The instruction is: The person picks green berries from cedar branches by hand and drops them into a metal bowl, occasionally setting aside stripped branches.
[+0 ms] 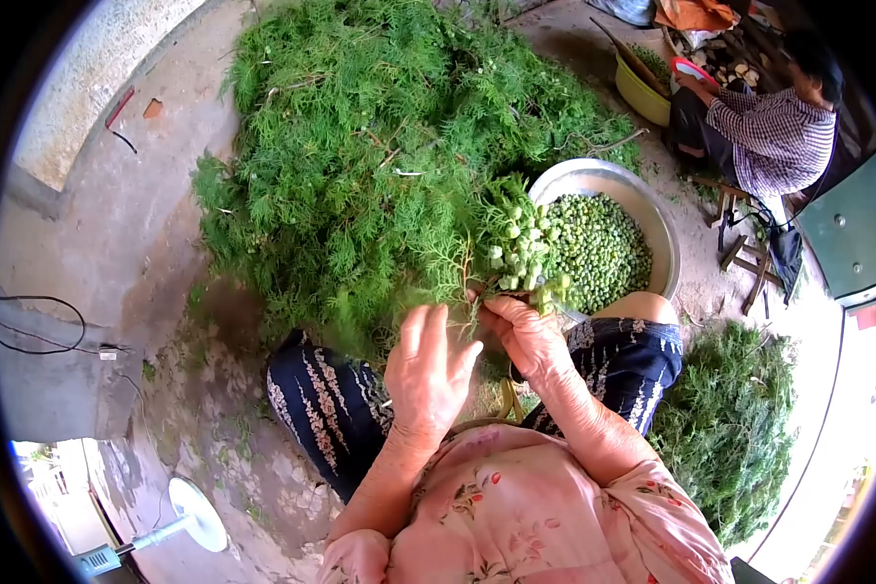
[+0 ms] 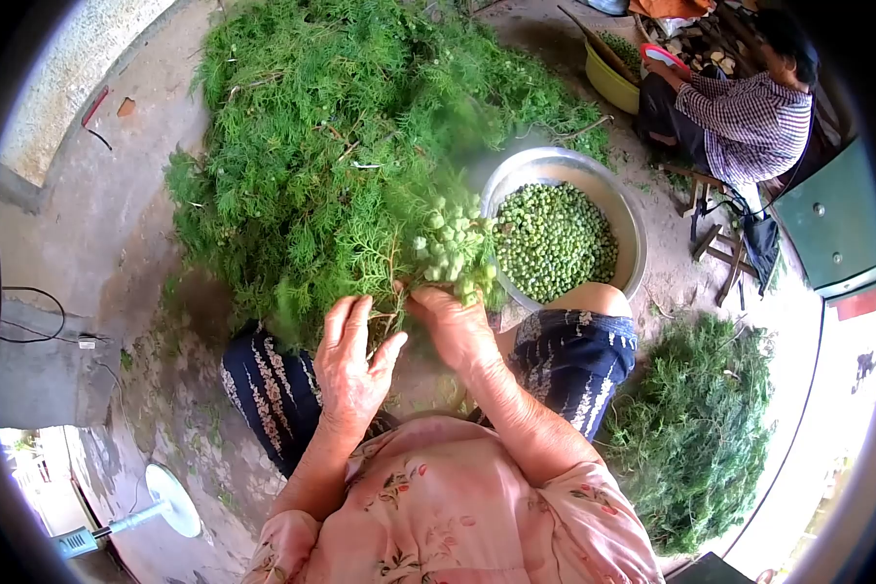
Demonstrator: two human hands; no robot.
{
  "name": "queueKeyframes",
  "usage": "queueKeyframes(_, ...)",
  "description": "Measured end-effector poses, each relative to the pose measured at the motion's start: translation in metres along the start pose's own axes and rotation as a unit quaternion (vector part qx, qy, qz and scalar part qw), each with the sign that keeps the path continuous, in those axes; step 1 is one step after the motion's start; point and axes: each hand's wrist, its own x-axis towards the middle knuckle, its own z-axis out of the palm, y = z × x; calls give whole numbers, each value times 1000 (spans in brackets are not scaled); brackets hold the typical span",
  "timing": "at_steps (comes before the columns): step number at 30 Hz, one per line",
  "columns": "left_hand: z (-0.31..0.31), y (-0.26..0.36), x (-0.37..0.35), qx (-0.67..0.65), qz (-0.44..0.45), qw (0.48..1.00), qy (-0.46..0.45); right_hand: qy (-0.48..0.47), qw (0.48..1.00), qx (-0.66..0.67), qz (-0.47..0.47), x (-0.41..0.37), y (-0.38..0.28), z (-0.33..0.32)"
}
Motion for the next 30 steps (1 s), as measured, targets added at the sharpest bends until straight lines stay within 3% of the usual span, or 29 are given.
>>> queueKeyframes(4, 1, 0, -9, -56, -56, 993, -89, -12, 1000, -3, -14, 4, 8, -12)
queueKeyframes(7, 6, -3, -14, -166, -90, 979, -75, -8, 999, -31, -12, 4, 7, -14)
queueKeyframes(9, 5, -9, -15, -174, -78, 981, -24, 6, 976, -216, -21, 5, 8, -23)
queueKeyframes(11, -1, -8, -11, -169, -138, 976, 14, 15, 965, -260, -27, 6, 9, -25)
queueKeyframes(13, -17, -9, 2, 1, -52, 996, 71, 22, 977, -212, -20, 6, 11, -25)
queueKeyframes(15, -22, -9, 11, 49, 26, 995, 84, 32, 977, -210, -5, 7, 14, -29)
queueKeyframes(17, -14, -5, 15, -41, 89, 993, 59, 19, 981, -195, 4, 4, 13, -26)
queueKeyframes(20, -3, -4, 15, 74, 84, 992, -57, -3, 982, -190, -9, -3, 8, -16)
queueKeyframes(23, 5, -11, 9, 118, 40, 987, -100, -137, 891, -380, -207, 1, 22, -44)
queueKeyframes(24, 6, -12, 6, 113, 25, 987, -107, -149, 863, -425, -229, 1, 21, -43)
queueKeyframes(25, 4, -11, 7, 121, 39, 988, -88, -129, 963, -222, -80, -5, 10, -26)
queueKeyframes(26, -1, -8, 9, 129, 53, 988, -69, -48, 998, 16, 42, -12, -1, -8)
queueKeyframes(29, 14, -17, 5, 68, 83, 994, -36, -40, 989, -142, -24, -4, 5, -18)
queueKeyframes(30, 17, -22, -1, 18, 44, 995, -83, -39, 996, -79, -35, -4, 6, -15)
